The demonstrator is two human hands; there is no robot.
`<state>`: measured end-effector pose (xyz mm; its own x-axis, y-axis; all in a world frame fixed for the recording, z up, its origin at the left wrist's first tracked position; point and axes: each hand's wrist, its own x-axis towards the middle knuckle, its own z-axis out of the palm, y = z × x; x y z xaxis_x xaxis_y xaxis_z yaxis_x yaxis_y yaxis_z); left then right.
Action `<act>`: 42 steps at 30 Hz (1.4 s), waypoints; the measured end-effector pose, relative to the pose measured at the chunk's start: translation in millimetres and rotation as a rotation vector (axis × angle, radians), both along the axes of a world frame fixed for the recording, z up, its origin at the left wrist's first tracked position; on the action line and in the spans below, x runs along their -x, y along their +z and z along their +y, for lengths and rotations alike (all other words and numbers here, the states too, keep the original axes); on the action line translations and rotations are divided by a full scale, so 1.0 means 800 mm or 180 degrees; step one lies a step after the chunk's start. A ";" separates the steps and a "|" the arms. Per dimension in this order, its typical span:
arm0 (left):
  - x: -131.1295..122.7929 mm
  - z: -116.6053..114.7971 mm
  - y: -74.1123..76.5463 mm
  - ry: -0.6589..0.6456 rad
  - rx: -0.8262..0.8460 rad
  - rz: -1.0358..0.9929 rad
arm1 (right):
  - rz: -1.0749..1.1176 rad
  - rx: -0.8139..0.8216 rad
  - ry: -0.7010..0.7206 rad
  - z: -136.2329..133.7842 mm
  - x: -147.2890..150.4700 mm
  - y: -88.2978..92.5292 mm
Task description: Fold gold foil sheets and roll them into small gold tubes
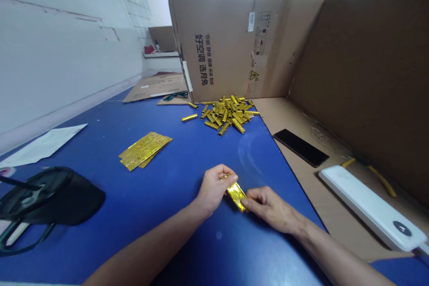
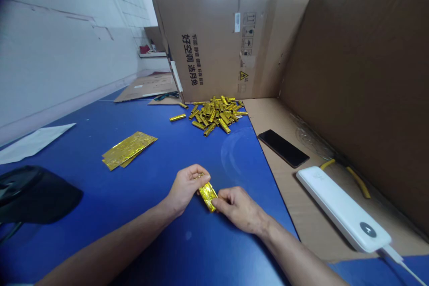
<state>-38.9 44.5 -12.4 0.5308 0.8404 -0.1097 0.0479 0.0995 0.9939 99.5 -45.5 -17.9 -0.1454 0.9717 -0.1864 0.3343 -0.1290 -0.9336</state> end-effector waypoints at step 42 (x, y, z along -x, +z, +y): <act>-0.003 -0.018 -0.007 -0.1286 0.0179 0.0381 | 0.0390 -0.0442 -0.0030 0.007 -0.010 -0.004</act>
